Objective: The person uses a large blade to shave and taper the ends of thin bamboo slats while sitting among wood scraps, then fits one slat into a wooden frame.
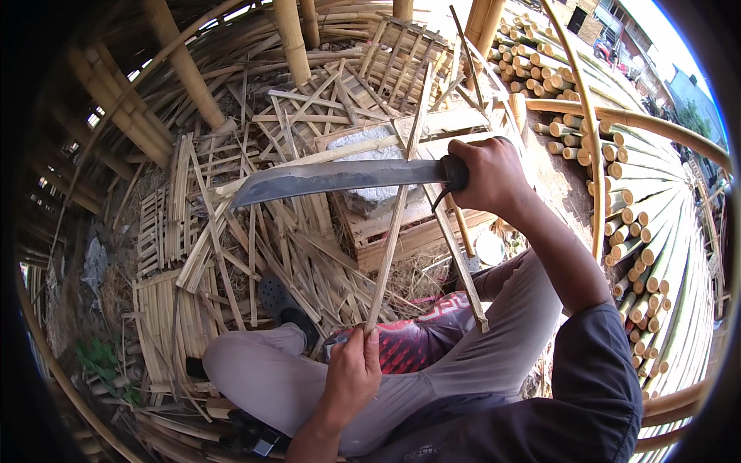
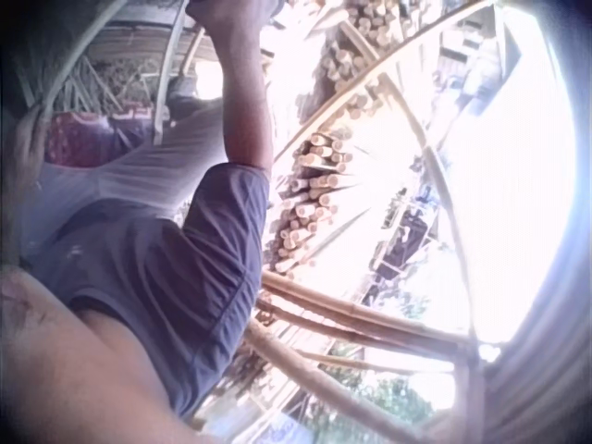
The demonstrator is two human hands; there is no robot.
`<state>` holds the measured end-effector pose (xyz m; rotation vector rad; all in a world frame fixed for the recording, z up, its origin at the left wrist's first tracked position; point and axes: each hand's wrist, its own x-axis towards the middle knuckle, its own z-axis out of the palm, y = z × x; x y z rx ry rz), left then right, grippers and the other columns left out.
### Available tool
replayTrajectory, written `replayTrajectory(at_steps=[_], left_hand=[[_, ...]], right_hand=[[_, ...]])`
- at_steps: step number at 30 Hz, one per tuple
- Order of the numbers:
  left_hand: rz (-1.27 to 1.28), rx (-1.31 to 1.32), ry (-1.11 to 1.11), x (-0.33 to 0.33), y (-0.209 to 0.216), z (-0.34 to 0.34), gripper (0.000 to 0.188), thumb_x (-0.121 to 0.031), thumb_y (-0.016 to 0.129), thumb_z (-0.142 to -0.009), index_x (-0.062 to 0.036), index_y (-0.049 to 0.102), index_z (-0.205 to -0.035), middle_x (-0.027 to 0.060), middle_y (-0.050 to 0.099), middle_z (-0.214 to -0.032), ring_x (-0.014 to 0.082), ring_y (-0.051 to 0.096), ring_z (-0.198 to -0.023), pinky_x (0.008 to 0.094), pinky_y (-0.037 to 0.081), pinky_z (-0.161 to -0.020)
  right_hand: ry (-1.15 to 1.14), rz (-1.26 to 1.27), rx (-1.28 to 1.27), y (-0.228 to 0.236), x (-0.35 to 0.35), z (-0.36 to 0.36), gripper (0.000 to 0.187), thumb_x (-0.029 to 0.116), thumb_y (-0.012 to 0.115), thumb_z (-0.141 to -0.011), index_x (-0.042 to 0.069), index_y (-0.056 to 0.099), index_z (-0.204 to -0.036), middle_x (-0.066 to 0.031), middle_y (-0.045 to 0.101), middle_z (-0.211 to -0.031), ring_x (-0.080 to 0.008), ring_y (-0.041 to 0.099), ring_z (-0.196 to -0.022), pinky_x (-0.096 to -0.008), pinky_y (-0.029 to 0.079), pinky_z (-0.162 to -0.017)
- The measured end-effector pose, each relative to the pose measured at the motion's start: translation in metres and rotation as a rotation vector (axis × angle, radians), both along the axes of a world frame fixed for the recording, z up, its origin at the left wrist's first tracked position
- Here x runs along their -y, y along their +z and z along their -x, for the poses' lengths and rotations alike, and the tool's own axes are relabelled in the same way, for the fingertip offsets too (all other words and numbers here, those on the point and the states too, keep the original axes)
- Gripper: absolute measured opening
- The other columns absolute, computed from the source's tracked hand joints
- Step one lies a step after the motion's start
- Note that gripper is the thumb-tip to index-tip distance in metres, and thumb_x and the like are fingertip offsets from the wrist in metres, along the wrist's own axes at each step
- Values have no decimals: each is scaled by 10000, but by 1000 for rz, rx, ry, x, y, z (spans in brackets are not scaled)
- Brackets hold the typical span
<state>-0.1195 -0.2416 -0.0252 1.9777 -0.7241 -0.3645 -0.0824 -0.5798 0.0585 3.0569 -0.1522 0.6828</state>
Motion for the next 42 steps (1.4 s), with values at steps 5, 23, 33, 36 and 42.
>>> replayTrajectory(at_steps=[5, 23, 33, 36, 42], left_hand=[[25, -32, -10, -1, 6, -1, 214, -161, 516, -1042, 35, 588, -998, 259, 583, -673, 476, 602, -640, 534, 427, -564], [-97, 98, 78, -4, 9, 2, 281, -228, 488, -1057, 19, 598, -980, 260, 613, -746, 497, 589, -718, 560, 444, -664], [-79, 21, -15, -2, 0, 5, 260, -224, 518, -1043, 14, 606, -986, 266, 609, -729, 495, 599, -704, 572, 438, -646], [-68, 40, -35, 7, 4, 13, 268, -222, 514, -1047, 21, 597, -973, 272, 611, -727, 496, 601, -721, 571, 449, -658], [-63, 42, -31, 6, 0, 1, 251, -206, 516, -1048, 23, 582, -970, 266, 606, -721, 505, 598, -716, 570, 447, -636]], right_hand=[[-1, 32, 104, 7, 11, -3, 186, 183, 711, -681, 123, 651, -847, -118, 648, -644, -364, 656, -620, -481, 511, -614], [-210, 78, -1, 18, 13, 0, 276, 218, 706, -689, 104, 656, -935, -118, 693, -706, -339, 695, -656, -473, 542, -643], [-178, 121, -74, 10, 25, 20, 270, 220, 728, -667, 120, 687, -915, -114, 679, -669, -350, 695, -656, -465, 545, -642], [-284, 77, 59, 19, 64, 17, 200, 185, 693, -706, 114, 705, -893, -151, 692, -691, -368, 689, -648, -474, 547, -644], [33, 4, -18, 6, 6, 41, 172, 144, 714, -671, 86, 643, -816, -140, 655, -670, -379, 671, -674, -463, 519, -607]])
